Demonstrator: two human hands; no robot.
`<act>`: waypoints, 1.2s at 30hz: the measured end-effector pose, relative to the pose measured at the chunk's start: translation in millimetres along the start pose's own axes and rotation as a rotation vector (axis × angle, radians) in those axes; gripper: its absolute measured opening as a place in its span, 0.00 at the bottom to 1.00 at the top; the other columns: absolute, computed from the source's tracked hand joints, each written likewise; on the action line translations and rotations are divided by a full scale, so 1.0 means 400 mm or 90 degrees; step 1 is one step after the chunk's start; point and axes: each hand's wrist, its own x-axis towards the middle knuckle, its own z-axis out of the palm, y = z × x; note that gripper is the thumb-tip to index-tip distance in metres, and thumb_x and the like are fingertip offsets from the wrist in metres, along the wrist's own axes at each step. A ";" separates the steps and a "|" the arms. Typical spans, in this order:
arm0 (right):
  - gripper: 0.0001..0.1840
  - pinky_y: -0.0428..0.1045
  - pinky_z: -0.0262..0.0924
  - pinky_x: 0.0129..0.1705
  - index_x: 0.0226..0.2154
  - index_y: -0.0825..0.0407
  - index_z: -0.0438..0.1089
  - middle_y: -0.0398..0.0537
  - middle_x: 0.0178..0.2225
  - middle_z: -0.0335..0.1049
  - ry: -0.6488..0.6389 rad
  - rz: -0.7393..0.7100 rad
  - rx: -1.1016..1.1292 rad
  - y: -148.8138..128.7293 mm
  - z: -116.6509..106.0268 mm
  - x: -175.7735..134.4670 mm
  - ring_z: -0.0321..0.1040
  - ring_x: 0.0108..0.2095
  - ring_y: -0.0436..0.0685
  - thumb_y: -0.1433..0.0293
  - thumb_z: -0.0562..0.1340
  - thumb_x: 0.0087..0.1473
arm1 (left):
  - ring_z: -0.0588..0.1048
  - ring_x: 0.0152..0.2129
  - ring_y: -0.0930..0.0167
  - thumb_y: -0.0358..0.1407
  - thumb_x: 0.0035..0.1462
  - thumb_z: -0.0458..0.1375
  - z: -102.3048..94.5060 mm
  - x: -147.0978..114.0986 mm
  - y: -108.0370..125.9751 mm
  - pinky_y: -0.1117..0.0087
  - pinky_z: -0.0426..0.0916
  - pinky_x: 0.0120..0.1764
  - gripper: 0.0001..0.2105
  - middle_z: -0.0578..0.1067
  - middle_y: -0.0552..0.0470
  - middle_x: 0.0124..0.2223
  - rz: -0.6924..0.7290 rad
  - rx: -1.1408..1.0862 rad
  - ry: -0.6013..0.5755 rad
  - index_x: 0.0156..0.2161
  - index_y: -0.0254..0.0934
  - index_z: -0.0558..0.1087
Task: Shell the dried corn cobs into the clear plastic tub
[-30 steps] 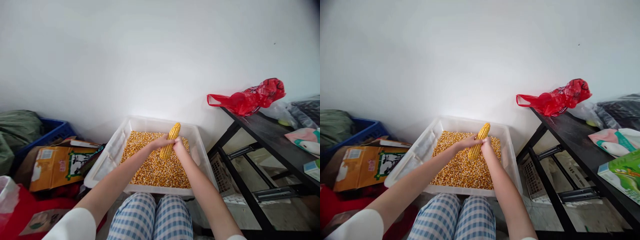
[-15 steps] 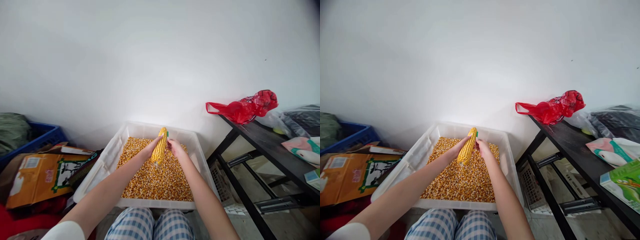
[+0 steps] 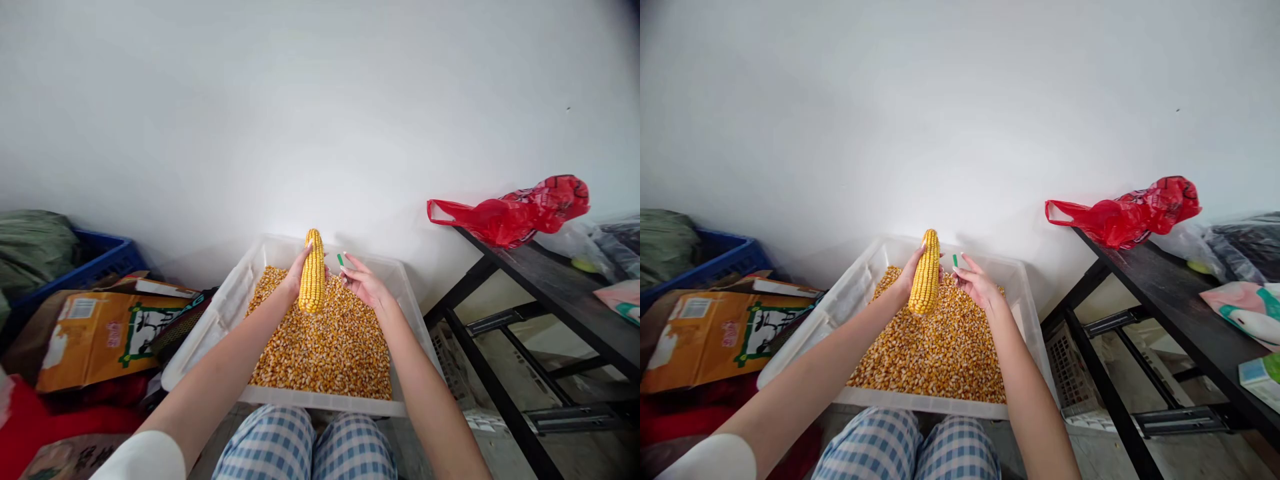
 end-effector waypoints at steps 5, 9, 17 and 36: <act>0.46 0.44 0.66 0.33 0.60 0.43 0.45 0.38 0.28 0.70 -0.035 -0.064 -0.019 0.012 0.019 -0.005 0.69 0.29 0.48 0.76 0.66 0.43 | 0.75 0.20 0.68 0.48 0.54 0.52 0.002 -0.011 0.018 0.67 0.71 0.27 0.19 0.74 0.48 0.25 0.049 0.014 -0.026 0.43 0.34 0.68; 0.45 0.46 0.67 0.36 0.59 0.42 0.46 0.37 0.28 0.70 -0.050 -0.102 -0.064 0.028 0.055 -0.015 0.70 0.30 0.49 0.73 0.67 0.42 | 0.74 0.20 0.68 0.46 0.54 0.52 -0.001 -0.010 0.024 0.67 0.70 0.25 0.18 0.74 0.48 0.25 0.063 0.032 -0.034 0.42 0.34 0.67; 0.24 0.48 0.68 0.34 0.41 0.46 0.52 0.37 0.26 0.69 0.068 -0.279 -0.177 0.046 0.097 -0.013 0.70 0.26 0.50 0.64 0.65 0.46 | 0.73 0.18 0.69 0.46 0.51 0.55 -0.006 0.011 0.004 0.69 0.70 0.23 0.16 0.74 0.48 0.24 0.051 0.058 -0.027 0.37 0.34 0.70; 0.12 0.44 0.59 0.27 0.34 0.51 0.60 0.43 0.25 0.68 0.170 -0.457 -0.625 0.050 0.106 -0.053 0.66 0.23 0.49 0.58 0.53 0.58 | 0.74 0.20 0.68 0.48 0.49 0.57 -0.020 0.013 0.010 0.68 0.70 0.26 0.17 0.73 0.50 0.24 0.072 0.066 0.022 0.37 0.35 0.67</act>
